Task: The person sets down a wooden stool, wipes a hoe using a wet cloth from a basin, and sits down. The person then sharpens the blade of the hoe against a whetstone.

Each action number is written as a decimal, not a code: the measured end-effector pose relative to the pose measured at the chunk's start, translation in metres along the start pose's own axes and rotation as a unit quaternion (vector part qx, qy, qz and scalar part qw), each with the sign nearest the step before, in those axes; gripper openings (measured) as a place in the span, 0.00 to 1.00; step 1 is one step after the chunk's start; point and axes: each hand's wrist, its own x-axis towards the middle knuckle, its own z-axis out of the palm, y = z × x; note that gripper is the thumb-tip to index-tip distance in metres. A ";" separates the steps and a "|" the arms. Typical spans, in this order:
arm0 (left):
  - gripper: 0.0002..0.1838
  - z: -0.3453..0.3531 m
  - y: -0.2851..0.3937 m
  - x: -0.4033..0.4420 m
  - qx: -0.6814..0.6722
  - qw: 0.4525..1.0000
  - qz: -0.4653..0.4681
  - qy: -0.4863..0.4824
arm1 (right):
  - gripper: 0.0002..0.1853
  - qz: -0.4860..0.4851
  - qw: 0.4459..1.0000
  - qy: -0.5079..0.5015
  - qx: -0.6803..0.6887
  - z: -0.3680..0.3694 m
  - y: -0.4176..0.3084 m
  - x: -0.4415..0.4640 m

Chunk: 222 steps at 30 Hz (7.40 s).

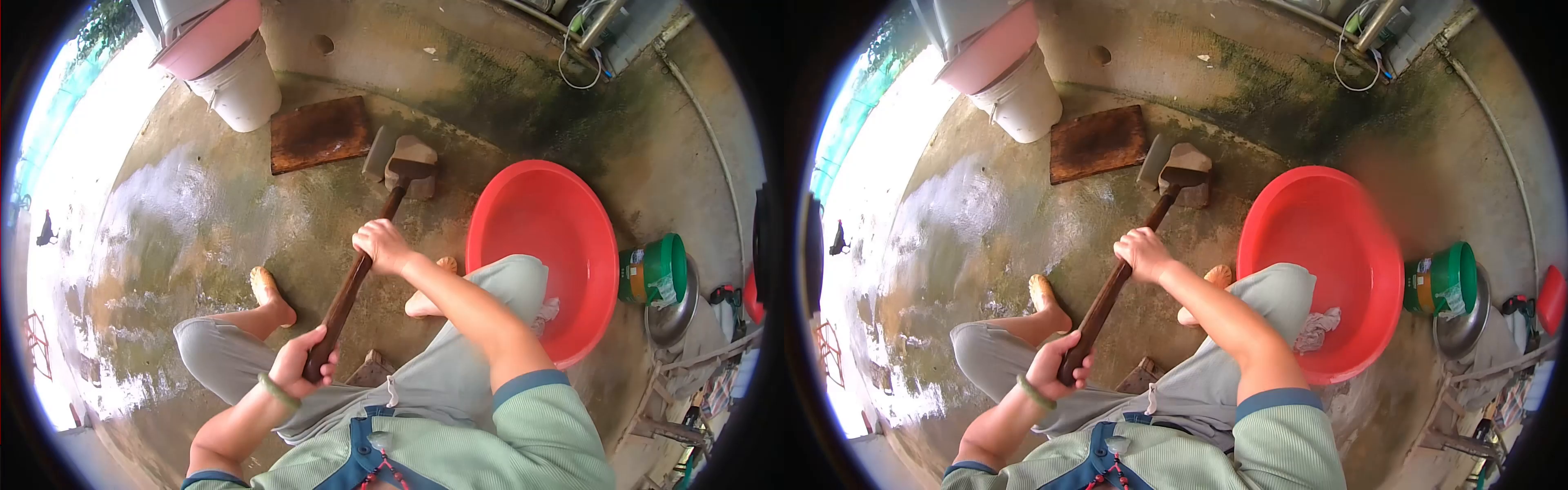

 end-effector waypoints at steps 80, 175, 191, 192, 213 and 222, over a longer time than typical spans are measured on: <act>0.19 0.000 0.006 0.018 -0.007 1.000 -0.011 0.008 | 0.07 -0.009 0.999 -0.029 -0.013 0.002 0.016 0.004; 0.16 0.029 0.025 0.031 0.073 0.994 0.059 0.058 | 0.10 0.057 0.963 0.262 0.032 0.021 0.027 0.014; 0.14 0.050 0.022 0.007 0.095 0.988 0.114 0.031 | 0.11 0.098 0.946 0.305 0.048 0.009 0.018 0.000; 0.14 0.044 0.010 -0.006 0.107 0.988 0.096 0.057 | 0.11 0.101 0.945 0.305 0.059 0.013 -0.002 -0.008; 0.13 0.041 0.026 0.023 0.127 0.985 0.100 0.066 | 0.10 0.083 0.944 0.317 0.026 0.018 0.031 0.003; 0.14 0.029 -0.005 -0.022 0.142 0.981 0.076 0.106 | 0.09 0.101 0.939 0.321 0.078 0.024 -0.023 -0.014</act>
